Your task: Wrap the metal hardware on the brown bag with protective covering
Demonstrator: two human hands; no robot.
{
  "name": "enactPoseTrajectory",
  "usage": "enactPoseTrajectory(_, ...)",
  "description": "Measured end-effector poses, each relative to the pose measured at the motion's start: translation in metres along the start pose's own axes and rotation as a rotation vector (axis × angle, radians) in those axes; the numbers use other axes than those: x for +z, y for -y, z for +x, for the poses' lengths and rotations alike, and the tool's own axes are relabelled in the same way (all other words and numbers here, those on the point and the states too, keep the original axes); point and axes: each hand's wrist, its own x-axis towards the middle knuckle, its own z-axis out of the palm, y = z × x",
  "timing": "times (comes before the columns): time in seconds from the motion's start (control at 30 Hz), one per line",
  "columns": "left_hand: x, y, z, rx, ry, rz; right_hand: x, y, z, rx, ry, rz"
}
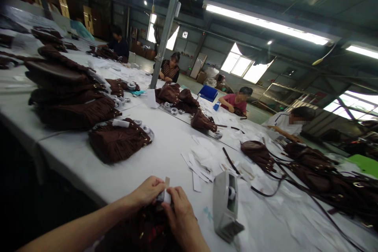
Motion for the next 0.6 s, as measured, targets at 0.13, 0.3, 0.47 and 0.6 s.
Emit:
enactPoseTrajectory(0.13, 0.0, -0.003, -0.001, 0.04, -0.032, 0.087, -0.004, 0.003, 0.003, 0.035, 0.046, 0.018)
enactPoseTrajectory(0.3, -0.001, -0.007, -0.005, 0.104, -0.047, 0.161, -0.015, 0.011, 0.005, 0.096, 0.144, 0.009)
enactPoseTrajectory(0.47, 0.003, -0.009, -0.006, 0.11, -0.005, 0.156, -0.026, 0.015, 0.009, 0.143, 0.217, -0.002)
enactPoseTrajectory(0.6, 0.002, -0.013, -0.007, 0.066, 0.07, 0.088, -0.02, 0.011, 0.009, 0.086, 0.203, -0.099)
